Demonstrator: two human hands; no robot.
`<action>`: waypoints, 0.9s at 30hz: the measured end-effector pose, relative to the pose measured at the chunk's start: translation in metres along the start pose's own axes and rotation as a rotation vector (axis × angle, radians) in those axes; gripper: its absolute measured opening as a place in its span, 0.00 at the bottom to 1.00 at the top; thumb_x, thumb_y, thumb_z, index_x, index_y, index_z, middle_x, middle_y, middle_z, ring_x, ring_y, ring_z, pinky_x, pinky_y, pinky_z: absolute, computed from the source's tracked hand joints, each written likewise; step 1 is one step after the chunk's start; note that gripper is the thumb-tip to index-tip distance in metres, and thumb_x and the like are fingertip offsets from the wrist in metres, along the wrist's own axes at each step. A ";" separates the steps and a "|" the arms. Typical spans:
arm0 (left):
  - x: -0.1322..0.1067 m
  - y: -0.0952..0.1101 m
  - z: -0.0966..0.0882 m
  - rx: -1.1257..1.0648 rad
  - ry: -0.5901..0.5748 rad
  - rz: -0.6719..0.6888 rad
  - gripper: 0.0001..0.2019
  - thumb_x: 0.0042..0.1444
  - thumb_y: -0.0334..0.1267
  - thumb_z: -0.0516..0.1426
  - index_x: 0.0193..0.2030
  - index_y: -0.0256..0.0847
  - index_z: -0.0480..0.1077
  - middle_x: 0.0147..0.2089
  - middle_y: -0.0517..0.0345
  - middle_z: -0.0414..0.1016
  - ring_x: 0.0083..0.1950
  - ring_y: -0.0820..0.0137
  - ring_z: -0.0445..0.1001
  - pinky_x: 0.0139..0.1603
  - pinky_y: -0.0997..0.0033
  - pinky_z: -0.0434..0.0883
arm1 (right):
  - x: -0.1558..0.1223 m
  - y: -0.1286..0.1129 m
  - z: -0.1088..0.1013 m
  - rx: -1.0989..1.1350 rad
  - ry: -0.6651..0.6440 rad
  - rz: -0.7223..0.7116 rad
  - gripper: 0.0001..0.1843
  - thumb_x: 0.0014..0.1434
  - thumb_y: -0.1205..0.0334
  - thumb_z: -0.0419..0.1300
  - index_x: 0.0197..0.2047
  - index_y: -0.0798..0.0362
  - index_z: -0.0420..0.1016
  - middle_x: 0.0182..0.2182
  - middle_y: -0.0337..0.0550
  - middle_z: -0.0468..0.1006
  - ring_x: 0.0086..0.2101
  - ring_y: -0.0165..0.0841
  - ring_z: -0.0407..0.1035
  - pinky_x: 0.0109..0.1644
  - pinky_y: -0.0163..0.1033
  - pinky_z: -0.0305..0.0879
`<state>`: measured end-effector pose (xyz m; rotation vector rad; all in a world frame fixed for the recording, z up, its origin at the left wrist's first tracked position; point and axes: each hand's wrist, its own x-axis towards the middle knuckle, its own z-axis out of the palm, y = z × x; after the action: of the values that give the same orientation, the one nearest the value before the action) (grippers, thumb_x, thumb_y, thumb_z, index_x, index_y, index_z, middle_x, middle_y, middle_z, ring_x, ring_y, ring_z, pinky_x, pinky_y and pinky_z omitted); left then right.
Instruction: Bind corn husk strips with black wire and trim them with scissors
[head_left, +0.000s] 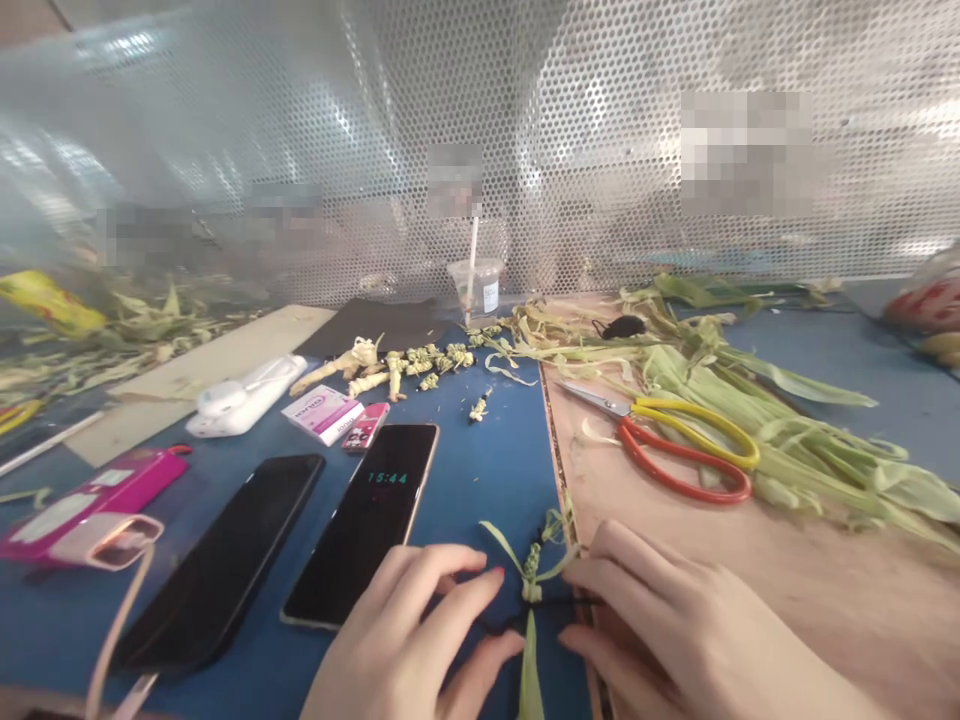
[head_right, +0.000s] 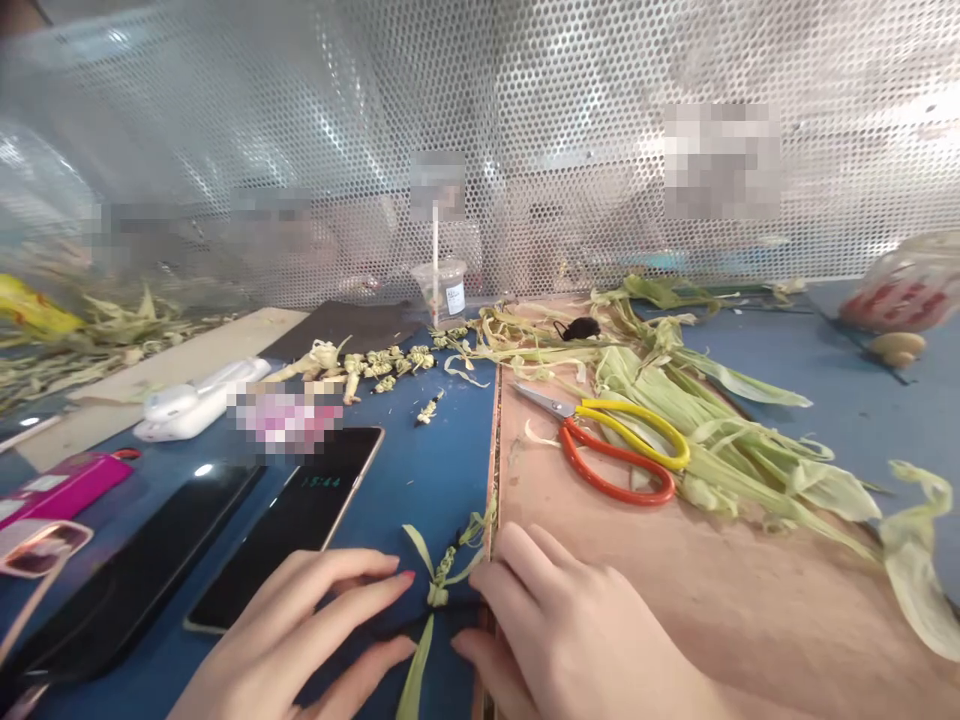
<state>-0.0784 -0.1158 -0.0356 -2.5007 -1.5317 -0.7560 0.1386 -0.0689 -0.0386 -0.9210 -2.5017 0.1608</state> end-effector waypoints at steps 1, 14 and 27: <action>0.001 0.001 -0.001 -0.010 -0.007 -0.005 0.11 0.52 0.34 0.57 0.44 0.42 0.70 0.40 0.54 0.73 0.39 0.69 0.72 0.39 0.75 0.72 | 0.000 0.000 0.001 0.025 -0.014 0.019 0.03 0.57 0.61 0.55 0.35 0.50 0.68 0.30 0.41 0.69 0.30 0.33 0.68 0.25 0.33 0.65; 0.011 0.023 0.002 -0.292 0.067 -0.178 0.07 0.56 0.30 0.52 0.34 0.42 0.71 0.30 0.59 0.74 0.32 0.71 0.71 0.34 0.76 0.70 | 0.009 -0.002 0.008 0.183 0.058 0.034 0.03 0.57 0.59 0.57 0.34 0.46 0.72 0.32 0.42 0.68 0.35 0.35 0.60 0.38 0.42 0.60; 0.019 0.035 -0.007 -0.851 0.103 -0.411 0.10 0.55 0.41 0.54 0.34 0.44 0.76 0.36 0.55 0.78 0.36 0.69 0.75 0.32 0.78 0.71 | 0.007 -0.003 0.004 0.216 0.107 -0.062 0.09 0.61 0.67 0.52 0.29 0.51 0.67 0.26 0.37 0.71 0.31 0.32 0.60 0.36 0.38 0.53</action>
<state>-0.0437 -0.1203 -0.0151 -2.5592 -2.0153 -1.9094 0.1305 -0.0665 -0.0392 -0.7439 -2.3558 0.3444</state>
